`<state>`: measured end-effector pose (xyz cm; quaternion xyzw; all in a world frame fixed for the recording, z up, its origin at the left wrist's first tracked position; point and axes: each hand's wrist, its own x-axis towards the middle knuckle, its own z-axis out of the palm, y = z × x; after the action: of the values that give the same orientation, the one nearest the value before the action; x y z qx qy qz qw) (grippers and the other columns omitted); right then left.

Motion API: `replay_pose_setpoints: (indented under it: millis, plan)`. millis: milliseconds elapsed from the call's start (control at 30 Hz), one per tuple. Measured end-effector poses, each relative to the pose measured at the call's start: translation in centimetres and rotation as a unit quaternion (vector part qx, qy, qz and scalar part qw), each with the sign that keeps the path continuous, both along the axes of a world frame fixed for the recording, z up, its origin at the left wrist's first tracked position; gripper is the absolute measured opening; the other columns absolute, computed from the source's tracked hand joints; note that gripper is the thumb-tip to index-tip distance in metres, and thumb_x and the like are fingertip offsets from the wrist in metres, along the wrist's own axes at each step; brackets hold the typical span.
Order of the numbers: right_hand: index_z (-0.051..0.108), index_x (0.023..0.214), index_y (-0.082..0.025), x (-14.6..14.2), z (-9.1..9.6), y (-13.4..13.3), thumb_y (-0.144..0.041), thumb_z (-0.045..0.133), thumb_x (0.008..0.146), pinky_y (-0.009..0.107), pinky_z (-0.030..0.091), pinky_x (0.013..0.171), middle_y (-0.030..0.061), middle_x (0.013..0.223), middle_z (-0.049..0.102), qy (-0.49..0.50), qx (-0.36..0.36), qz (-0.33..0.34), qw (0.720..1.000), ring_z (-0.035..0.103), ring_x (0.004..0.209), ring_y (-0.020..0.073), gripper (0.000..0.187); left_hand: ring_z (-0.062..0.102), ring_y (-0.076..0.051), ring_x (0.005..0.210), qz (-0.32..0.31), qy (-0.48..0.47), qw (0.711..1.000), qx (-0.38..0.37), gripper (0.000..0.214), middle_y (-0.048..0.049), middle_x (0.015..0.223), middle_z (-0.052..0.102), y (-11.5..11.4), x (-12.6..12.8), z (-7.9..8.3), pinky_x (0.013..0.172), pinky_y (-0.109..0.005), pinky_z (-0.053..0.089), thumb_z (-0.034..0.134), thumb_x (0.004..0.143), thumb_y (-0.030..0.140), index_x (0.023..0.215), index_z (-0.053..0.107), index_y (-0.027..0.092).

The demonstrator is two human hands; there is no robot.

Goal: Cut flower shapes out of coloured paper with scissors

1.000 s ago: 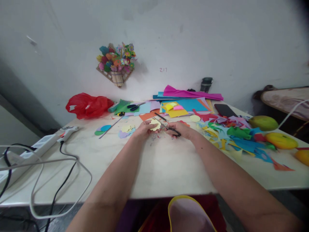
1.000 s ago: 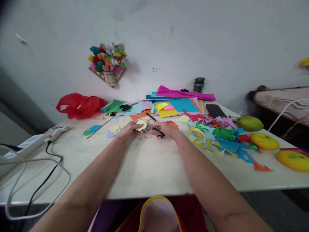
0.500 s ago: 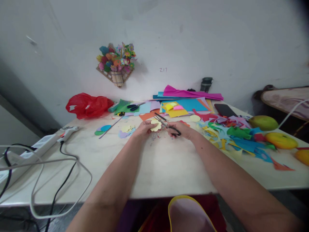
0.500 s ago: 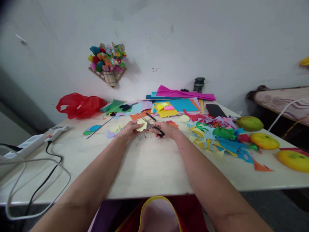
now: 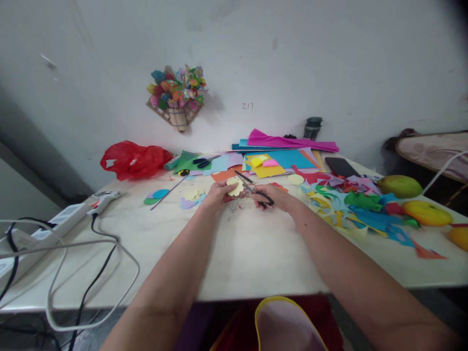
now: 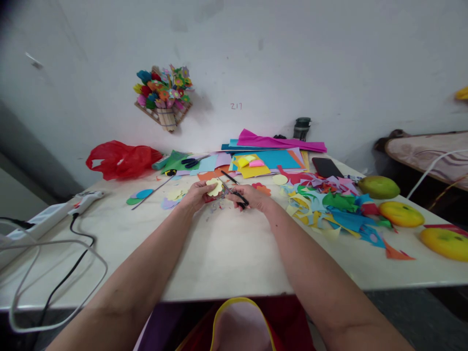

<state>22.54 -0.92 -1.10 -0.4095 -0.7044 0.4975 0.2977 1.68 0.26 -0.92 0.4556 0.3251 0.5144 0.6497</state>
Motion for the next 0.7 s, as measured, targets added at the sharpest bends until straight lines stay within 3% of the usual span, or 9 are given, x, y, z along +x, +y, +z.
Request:
replay_pose_setpoints:
  millis: [433, 700]
  plan:
    - [0.057, 0.077, -0.016, -1.1, 0.9, -0.9, -0.035, 0.077, 0.074, 0.017, 0.032, 0.034, -0.0005, 0.057, 0.061, 0.046, -0.03, -0.067, 0.996, 0.054, 0.043, 0.0086, 0.028, 0.063, -0.015, 0.056, 0.057, -0.012, 0.998, -0.003, 0.032, -0.0084, 0.067, 0.071, 0.3, 1.6, -0.6, 0.053, -0.025, 0.051, 0.088, 0.048, 0.026, 0.068, 0.068, 0.011]
    - [0.057, 0.08, -0.015, -1.1, 0.8, -0.9, -0.034, 0.076, 0.075, 0.016, 0.025, 0.031, 0.0004, 0.059, 0.063, 0.055, -0.017, -0.072, 0.996, 0.055, 0.042, 0.0081, 0.027, 0.061, -0.014, 0.057, 0.114, -0.056, 0.992, -0.006, 0.028, -0.007, 0.064, 0.068, -0.1, 2.9, -0.4, 0.054, -0.025, 0.048, 0.085, 0.046, 0.021, 0.064, 0.066, 0.01]
